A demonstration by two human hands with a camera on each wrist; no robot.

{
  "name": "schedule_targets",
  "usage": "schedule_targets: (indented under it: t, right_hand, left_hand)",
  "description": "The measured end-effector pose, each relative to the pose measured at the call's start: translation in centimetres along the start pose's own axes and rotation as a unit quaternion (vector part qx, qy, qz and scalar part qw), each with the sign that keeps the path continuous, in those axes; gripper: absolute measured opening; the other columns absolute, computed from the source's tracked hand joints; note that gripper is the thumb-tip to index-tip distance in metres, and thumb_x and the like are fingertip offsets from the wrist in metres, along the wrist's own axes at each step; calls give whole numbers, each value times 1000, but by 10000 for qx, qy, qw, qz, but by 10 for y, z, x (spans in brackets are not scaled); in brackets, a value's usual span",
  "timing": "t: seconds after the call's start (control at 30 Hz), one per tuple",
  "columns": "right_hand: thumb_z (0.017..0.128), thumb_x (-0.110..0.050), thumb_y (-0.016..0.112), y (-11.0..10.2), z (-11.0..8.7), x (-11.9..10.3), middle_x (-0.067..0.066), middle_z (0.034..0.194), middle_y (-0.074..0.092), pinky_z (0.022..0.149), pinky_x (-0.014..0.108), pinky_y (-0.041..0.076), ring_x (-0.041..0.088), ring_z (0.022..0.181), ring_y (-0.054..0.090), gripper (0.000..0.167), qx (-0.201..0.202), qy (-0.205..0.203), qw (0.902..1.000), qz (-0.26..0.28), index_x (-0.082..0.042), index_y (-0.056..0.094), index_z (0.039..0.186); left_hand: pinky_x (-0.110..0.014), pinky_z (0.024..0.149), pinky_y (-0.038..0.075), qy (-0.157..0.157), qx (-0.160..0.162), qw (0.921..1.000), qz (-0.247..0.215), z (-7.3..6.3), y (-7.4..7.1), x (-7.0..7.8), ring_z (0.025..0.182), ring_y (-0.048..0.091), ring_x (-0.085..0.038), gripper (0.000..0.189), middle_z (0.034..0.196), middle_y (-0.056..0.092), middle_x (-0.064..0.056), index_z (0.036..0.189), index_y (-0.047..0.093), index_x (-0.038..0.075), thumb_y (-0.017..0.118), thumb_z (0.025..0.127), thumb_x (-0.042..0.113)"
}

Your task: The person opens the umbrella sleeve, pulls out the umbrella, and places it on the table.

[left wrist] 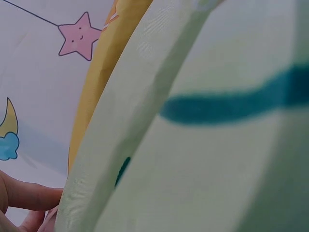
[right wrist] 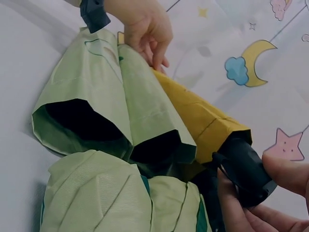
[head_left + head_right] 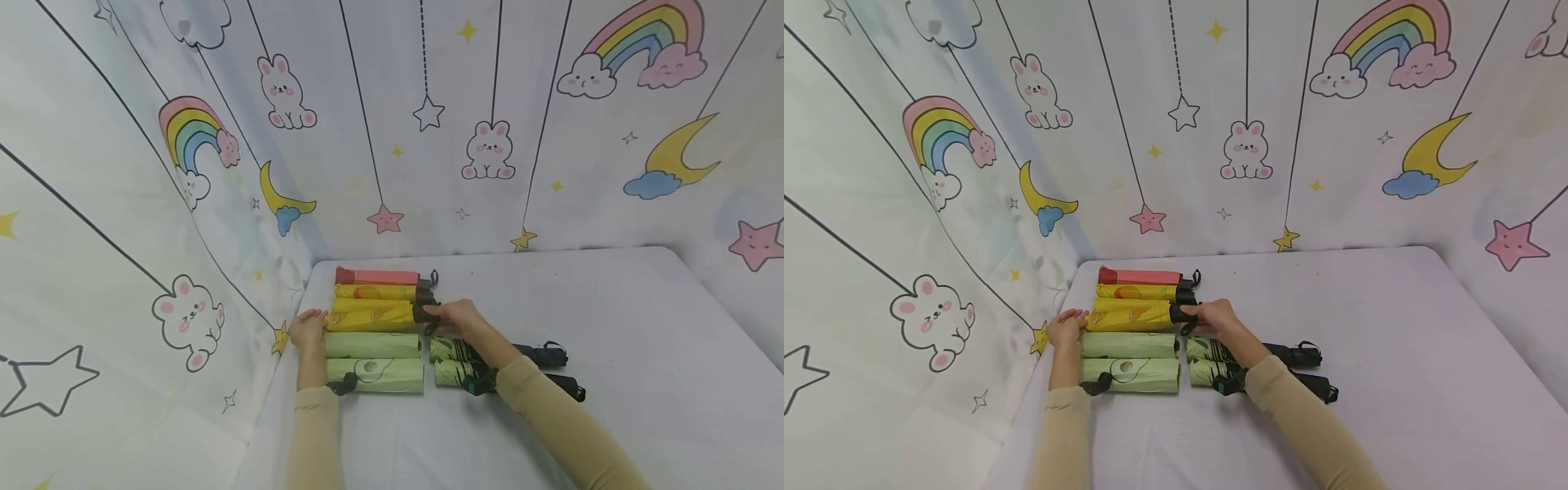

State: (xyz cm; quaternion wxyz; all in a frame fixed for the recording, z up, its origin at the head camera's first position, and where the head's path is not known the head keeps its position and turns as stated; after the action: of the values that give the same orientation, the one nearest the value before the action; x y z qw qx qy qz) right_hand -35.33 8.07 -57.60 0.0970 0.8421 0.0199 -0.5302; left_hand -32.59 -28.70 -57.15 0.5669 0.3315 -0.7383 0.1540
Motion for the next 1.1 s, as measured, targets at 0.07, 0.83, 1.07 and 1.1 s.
schedule_targets:
  t: [0.07,0.83,1.07,1.1]
  right_hand:
    - [88,-17,86,-2,-1,-1,24,100,77,85,40,64,29,86,79,54,31,-14,10000,74,16,61,124]
    - [91,-14,82,-25,-11,-9,22,107,76,91,45,62,42,108,72,49,-1,-31,9991,417,13,64,128]
    - [90,-15,83,-32,-12,-10,19,101,78,88,42,63,36,100,76,49,78,17,9990,444,12,64,127]
    - [90,-14,83,-33,-12,-10,19,101,78,88,42,63,35,100,76,49,101,54,9989,449,11,64,127]
  left_hand:
    - [-31,97,59,-8,43,10000,30,0,-1,0,123,67,-35,40,131,61,-28,132,58,-12,59,92,-18]
    - [-32,100,57,39,92,9994,-334,-2,-1,0,122,67,-37,50,131,64,-32,140,49,-12,58,92,-21]
    - [-26,92,60,143,127,9991,-373,-2,-1,3,122,67,-38,50,132,62,-34,139,48,-12,59,92,-20]
    - [-25,91,60,145,137,9992,-359,-3,-2,3,122,67,-38,50,131,63,-34,140,48,-12,59,92,-20]
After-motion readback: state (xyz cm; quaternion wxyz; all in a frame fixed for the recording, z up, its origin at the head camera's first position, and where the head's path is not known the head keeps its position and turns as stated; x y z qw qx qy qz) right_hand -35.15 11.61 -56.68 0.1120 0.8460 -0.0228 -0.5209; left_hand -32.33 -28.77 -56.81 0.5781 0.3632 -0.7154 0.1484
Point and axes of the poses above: each hand's wrist, its own z-axis towards the middle knuckle, its own y-axis out of the palm, x = y × z, the point moved 8 cm from there along z, towards the middle knuckle
